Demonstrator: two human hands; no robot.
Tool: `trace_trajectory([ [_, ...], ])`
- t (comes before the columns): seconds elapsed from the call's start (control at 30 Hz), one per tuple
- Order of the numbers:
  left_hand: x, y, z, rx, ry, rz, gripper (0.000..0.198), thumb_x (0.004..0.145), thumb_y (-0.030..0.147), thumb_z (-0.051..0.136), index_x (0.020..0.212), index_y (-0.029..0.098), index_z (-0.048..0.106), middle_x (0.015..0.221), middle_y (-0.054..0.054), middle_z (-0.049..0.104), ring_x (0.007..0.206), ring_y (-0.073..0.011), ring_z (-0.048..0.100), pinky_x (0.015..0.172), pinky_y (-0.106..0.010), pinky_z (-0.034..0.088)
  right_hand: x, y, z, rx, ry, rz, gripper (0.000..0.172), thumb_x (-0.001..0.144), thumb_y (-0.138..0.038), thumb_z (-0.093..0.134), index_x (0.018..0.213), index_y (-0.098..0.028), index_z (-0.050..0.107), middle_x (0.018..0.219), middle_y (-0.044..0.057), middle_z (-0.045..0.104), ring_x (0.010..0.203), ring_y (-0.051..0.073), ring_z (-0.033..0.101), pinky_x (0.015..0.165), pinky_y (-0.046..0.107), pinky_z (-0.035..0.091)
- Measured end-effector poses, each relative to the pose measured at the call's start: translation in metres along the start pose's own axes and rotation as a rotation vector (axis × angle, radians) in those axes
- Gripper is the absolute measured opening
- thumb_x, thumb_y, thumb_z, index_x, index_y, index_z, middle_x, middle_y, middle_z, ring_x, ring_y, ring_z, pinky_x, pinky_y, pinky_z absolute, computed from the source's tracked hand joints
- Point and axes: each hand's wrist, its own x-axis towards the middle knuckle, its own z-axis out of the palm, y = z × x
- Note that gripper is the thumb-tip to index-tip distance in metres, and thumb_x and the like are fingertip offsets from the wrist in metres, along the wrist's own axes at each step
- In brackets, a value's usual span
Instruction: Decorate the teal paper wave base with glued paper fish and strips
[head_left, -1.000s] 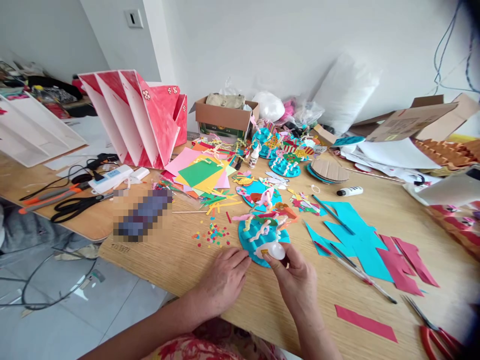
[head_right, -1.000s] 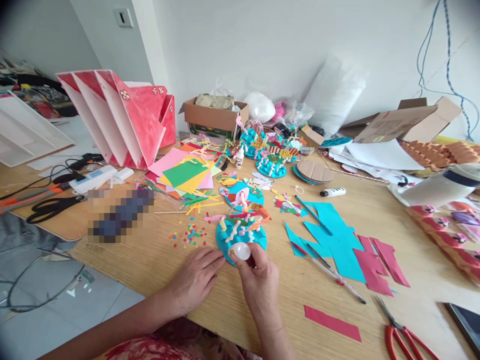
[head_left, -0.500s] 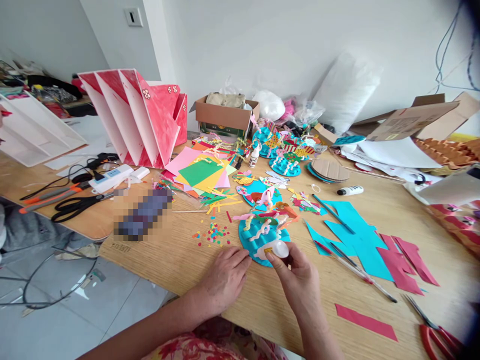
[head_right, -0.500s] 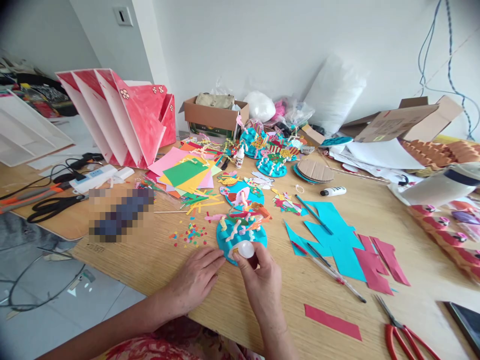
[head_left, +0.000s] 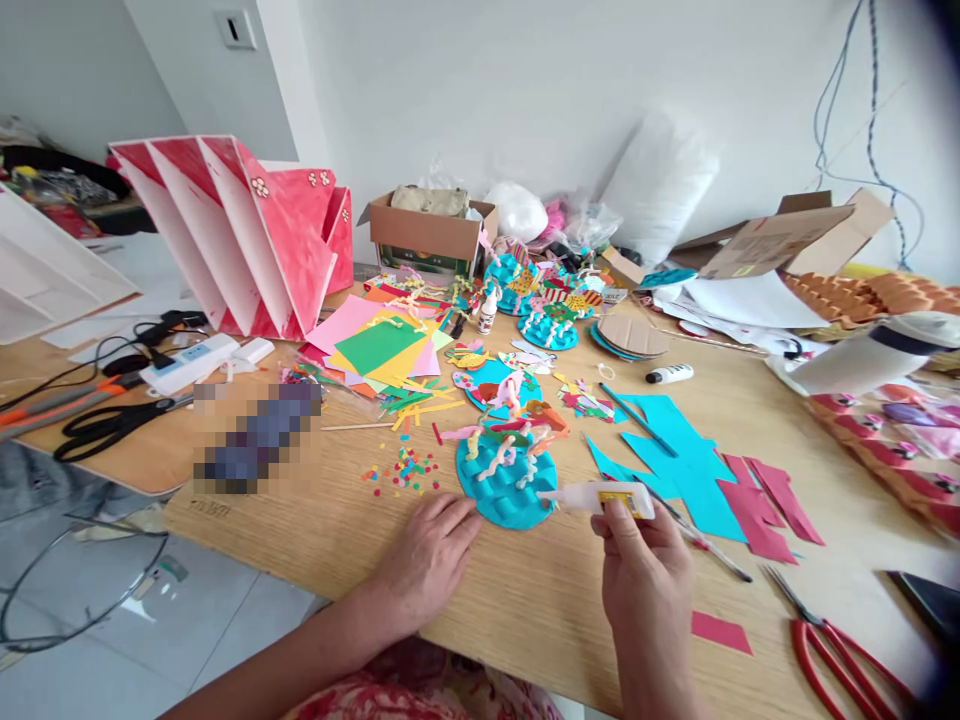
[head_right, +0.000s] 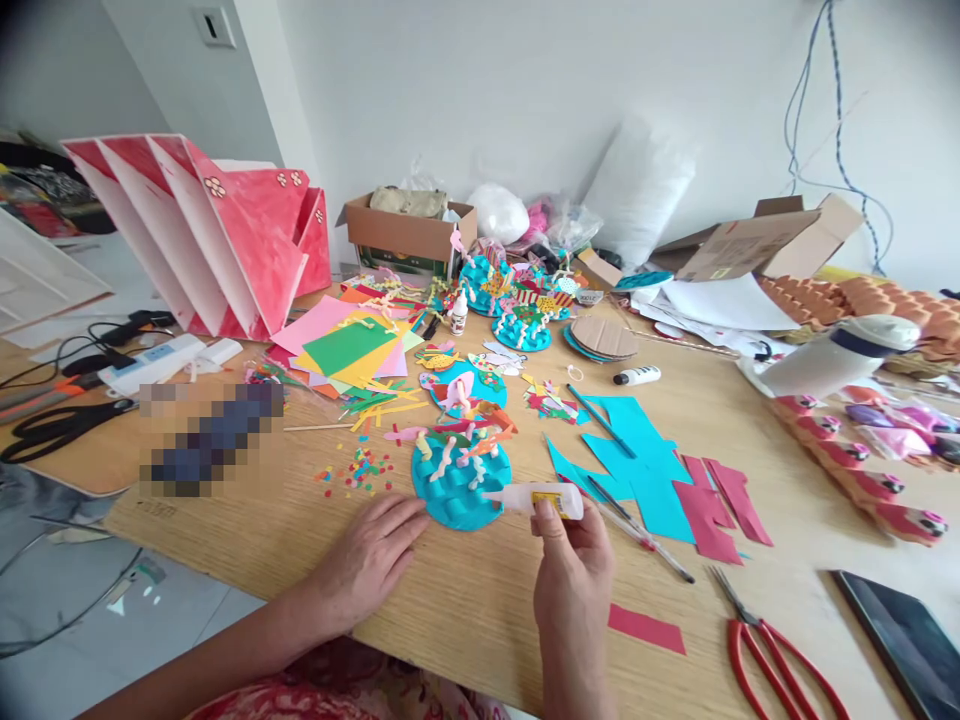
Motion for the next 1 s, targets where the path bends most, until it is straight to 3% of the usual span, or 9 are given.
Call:
trace_trajectory([
  [0.17,0.000,-0.002,0.003,0.025,0.006,0.015,0.036,0.078,0.010,0.049,0.112,0.018,0.050,0.118,-0.005,0.052,0.107,-0.0198,0.044,0.096,-0.038,0.037,0.003,-0.005,-0.004,-0.135,-0.054,-0.062,0.025,0.065,-0.034,0.066,0.083,-0.019,0.059,0.071,-0.002,0.059,0.062,0.010,0.051,0.057,0.023,0.041],
  [0.33,0.000,-0.002,0.003,0.037,0.025,0.022,0.031,0.078,0.011,0.049,0.109,0.018,0.052,0.117,-0.005,0.053,0.108,-0.0194,0.044,0.095,-0.038,0.038,-0.015,0.004,0.014,-0.302,-0.338,-0.082,0.026,0.067,-0.035,0.064,0.086,-0.019,0.058,0.077,0.002,0.065,0.069,0.016,0.058,0.061,0.027,0.047],
  [0.4,-0.001,-0.002,0.002,0.033,0.033,0.017,0.030,0.078,0.012,0.049,0.107,0.018,0.053,0.115,-0.005,0.054,0.108,-0.0189,0.045,0.095,-0.037,0.038,-0.020,0.009,0.019,-0.401,-0.394,-0.123,0.025,0.069,-0.035,0.062,0.087,-0.019,0.058,0.078,0.003,0.065,0.070,0.017,0.058,0.061,0.027,0.047],
  [0.7,0.000,-0.001,0.000,0.023,0.023,0.003,0.031,0.079,0.011,0.049,0.109,0.019,0.053,0.116,-0.004,0.054,0.108,-0.0178,0.045,0.095,-0.035,0.038,-0.022,0.013,0.028,-0.657,-0.435,-0.250,0.024,0.073,-0.038,0.058,0.085,-0.018,0.056,0.071,0.001,0.062,0.063,0.014,0.055,0.057,0.025,0.045],
  [1.0,0.000,0.000,-0.001,0.025,0.020,0.001,0.031,0.079,0.011,0.048,0.109,0.020,0.052,0.116,-0.004,0.054,0.108,-0.0173,0.045,0.095,-0.035,0.038,-0.023,0.010,0.027,-0.685,-0.446,-0.272,0.023,0.073,-0.037,0.057,0.084,-0.018,0.057,0.070,0.001,0.063,0.061,0.014,0.055,0.055,0.024,0.044],
])
